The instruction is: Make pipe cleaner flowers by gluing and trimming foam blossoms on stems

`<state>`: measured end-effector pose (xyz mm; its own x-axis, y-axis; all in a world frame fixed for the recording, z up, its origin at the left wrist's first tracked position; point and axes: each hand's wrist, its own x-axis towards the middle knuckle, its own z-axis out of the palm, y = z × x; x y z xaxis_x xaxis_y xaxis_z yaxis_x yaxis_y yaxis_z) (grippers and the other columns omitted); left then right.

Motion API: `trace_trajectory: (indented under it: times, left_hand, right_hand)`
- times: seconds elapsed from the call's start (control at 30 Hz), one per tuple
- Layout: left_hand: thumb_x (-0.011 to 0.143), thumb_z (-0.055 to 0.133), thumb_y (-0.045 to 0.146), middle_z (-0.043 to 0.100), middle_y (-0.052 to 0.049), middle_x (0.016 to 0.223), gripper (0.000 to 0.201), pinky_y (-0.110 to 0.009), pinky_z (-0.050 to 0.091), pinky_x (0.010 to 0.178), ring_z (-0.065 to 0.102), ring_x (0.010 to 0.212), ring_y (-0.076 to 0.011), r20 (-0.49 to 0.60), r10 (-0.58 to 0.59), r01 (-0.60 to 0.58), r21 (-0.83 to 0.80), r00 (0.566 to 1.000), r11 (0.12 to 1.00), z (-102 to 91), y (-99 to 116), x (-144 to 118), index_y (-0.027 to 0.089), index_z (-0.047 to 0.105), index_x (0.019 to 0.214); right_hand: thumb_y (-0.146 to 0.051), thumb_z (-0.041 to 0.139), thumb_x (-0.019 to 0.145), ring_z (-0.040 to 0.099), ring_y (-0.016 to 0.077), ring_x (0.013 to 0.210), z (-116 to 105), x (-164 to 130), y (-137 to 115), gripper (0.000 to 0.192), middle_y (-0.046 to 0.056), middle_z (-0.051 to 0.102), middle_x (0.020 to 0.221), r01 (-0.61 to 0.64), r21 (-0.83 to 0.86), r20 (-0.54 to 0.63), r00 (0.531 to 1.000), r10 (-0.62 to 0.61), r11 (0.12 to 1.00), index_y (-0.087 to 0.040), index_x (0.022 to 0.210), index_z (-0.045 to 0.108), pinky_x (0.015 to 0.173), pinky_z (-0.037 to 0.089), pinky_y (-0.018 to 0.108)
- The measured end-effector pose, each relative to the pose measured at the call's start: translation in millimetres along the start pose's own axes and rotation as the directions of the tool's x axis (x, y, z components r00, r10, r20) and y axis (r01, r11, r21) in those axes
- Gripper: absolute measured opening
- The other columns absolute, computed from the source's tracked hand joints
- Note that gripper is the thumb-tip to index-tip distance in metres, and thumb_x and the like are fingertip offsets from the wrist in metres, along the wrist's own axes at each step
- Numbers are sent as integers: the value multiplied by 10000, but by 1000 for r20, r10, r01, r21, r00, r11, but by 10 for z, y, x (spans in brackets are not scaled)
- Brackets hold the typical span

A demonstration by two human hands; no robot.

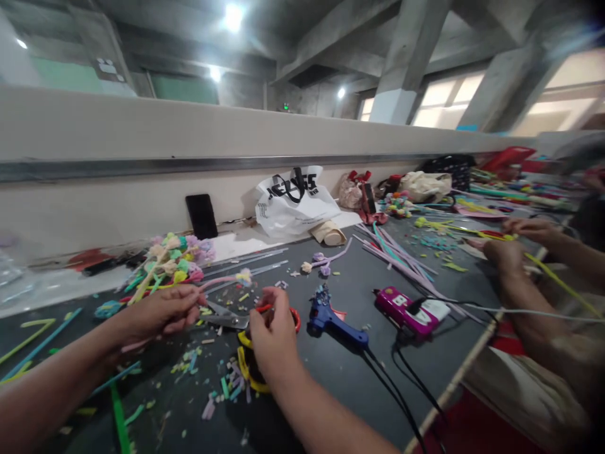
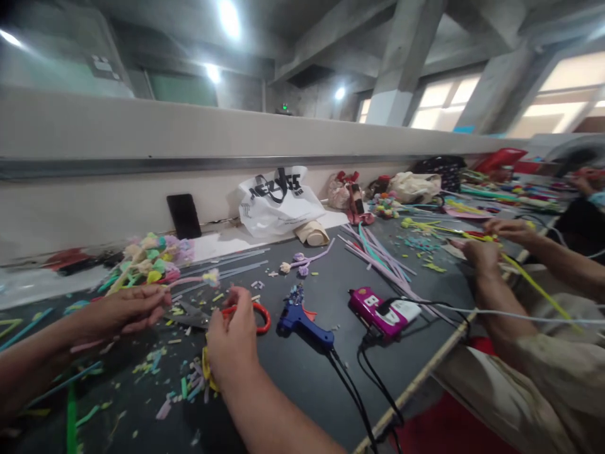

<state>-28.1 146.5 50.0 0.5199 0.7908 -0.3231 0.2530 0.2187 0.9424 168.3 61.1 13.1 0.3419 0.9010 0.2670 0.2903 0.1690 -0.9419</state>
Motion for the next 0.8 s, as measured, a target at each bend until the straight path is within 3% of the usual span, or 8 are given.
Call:
trace_trajectory:
  times: [0.07, 0.13, 0.2, 0.27, 0.43, 0.63, 0.73, 0.8]
  left_hand:
    - [727, 579, 477, 505, 56, 574, 333, -136, 153, 310, 245, 332, -15, -29, -12, 12, -24, 999, 1000, 5, 48, 56, 174, 496, 839]
    - [708, 600, 470, 499, 66, 560, 332, -132, 187, 301, 248, 322, -13, -37, 8, -10, -41, 999, 999, 17, 112, 117, 179, 486, 821]
    - [738, 573, 459, 508, 64, 564, 308, -128, 219, 307, 267, 328, -12, -57, 51, -53, -40, 997, 998, 14, 168, 200, 177, 490, 831]
    - [759, 551, 451, 512, 60, 559, 292, -128, 228, 305, 278, 326, -16, -88, 65, -68, -28, 994, 997, -12, 208, 308, 176, 496, 842]
    - [796, 525, 395, 508, 58, 547, 229, -128, 227, 293, 302, 312, -19, -152, 100, -106, -38, 983, 994, -78, 213, 631, 172, 499, 836]
    - [857, 467, 315, 516, 38, 577, 169, -141, 280, 316, 367, 345, -36, -179, 47, -63, -84, 983, 994, -82, 156, 963, 154, 515, 870]
    - [862, 478, 309, 593, -24, 822, 224, -237, 473, 506, 555, 588, -99, -201, -8, -14, -107, 980, 994, -85, 163, 1035, 144, 533, 1003]
    - [854, 499, 309, 570, -67, 1047, 292, -352, 504, 712, 583, 848, -166, -216, -42, 15, -124, 976, 992, -85, 168, 1065, 149, 517, 1098]
  right_hand:
    - [-169, 434, 786, 561, 145, 708, -32, -92, -79, 239, 36, 593, 860, 235, -152, 160, 964, -210, 960, -193, 1017, 492, 655, 434, 250]
    - [-158, 430, 785, 580, 155, 738, -52, -181, -152, 210, 26, 629, 821, 477, -181, 450, 818, -359, 860, -206, 957, 543, 661, 421, 238]
    - [-173, 443, 783, 598, 157, 728, -51, -239, -192, 188, 18, 660, 803, 631, -164, 665, 638, -387, 759, -214, 910, 575, 624, 416, 225]
    - [-194, 439, 797, 610, 155, 708, -34, -260, -204, 175, 14, 679, 793, 698, -180, 760, 546, -353, 693, -216, 891, 585, 591, 414, 218]
    - [-217, 420, 820, 632, 164, 734, -19, -248, -231, 179, 1, 698, 824, 765, -251, 800, 509, -318, 593, -221, 871, 591, 561, 433, 226]
    - [-232, 446, 788, 641, 163, 710, -31, -238, -278, 163, -4, 698, 826, 812, -269, 846, 456, -277, 518, -212, 867, 587, 502, 437, 223]
    - [-235, 456, 776, 643, 167, 690, -31, -240, -288, 145, -3, 697, 801, 822, -278, 853, 449, -266, 497, -204, 829, 587, 472, 418, 224]
    - [-232, 461, 770, 642, 167, 678, -37, -241, -290, 138, 0, 699, 793, 822, -272, 862, 439, -253, 501, -201, 812, 589, 466, 405, 223]
